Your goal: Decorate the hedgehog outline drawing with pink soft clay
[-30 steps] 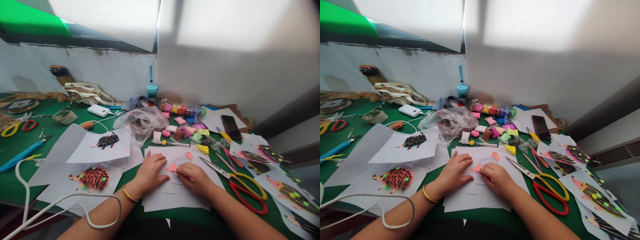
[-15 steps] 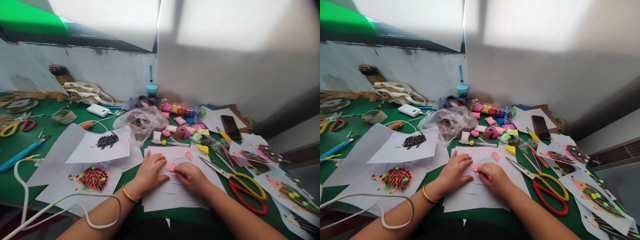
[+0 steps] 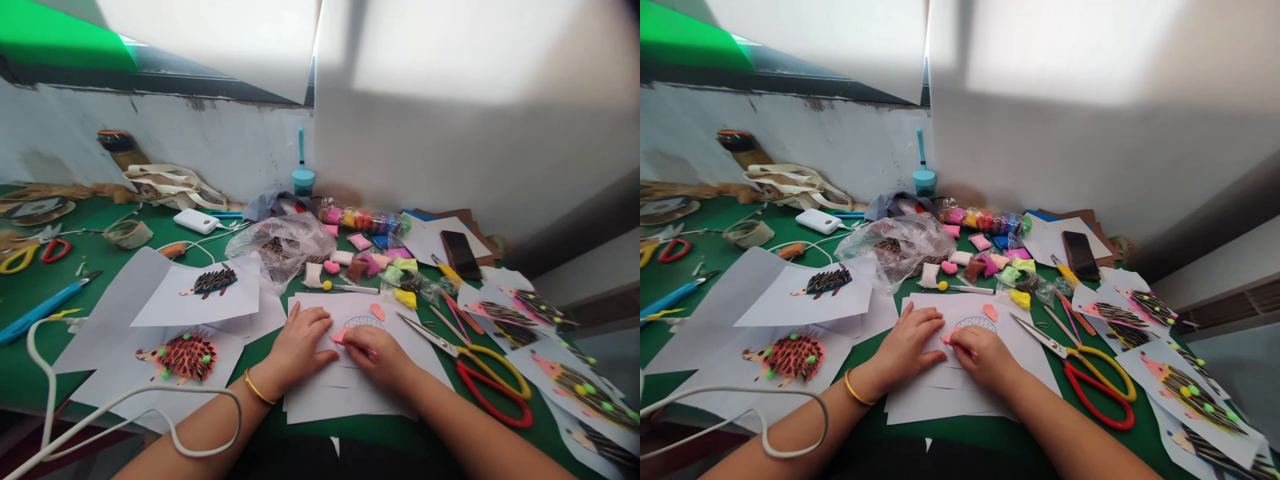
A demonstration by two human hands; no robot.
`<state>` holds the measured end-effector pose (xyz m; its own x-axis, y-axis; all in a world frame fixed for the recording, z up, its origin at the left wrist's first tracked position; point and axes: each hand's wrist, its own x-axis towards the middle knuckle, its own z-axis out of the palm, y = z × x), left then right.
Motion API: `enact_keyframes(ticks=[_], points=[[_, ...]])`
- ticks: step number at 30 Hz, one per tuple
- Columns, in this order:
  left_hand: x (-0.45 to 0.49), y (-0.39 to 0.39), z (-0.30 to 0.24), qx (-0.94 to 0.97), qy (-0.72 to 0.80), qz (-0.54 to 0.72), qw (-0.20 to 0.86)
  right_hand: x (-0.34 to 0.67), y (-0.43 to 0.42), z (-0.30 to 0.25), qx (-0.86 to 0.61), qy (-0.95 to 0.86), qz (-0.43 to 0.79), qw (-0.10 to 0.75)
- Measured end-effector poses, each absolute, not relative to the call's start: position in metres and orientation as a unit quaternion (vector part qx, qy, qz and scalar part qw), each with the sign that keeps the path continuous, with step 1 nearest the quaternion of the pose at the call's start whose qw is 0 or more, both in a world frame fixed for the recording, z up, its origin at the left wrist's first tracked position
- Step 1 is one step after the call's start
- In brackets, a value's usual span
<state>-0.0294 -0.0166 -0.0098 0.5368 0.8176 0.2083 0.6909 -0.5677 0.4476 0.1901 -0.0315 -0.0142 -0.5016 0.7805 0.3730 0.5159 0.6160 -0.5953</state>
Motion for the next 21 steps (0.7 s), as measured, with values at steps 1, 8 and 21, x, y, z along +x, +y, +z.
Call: enact_keyframes(ticks=[1, 8, 21], points=[[-0.0295, -0.0165, -0.0101, 0.862, 0.437, 0.202, 0.157, 0.1897, -0.0313, -0.0143, -0.383, -0.842, 0.208, 0.318], [-0.0295, -0.0167, -0.01, 0.863, 0.437, 0.201, 0.154, 0.1886, -0.0304, -0.0142, -0.374, -0.842, 0.214, 0.325], [-0.0293, -0.0167, -0.0088, 0.863, 0.44, 0.195, 0.157, 0.1942, -0.0326, -0.0157, -0.38, -0.818, 0.238, 0.359]])
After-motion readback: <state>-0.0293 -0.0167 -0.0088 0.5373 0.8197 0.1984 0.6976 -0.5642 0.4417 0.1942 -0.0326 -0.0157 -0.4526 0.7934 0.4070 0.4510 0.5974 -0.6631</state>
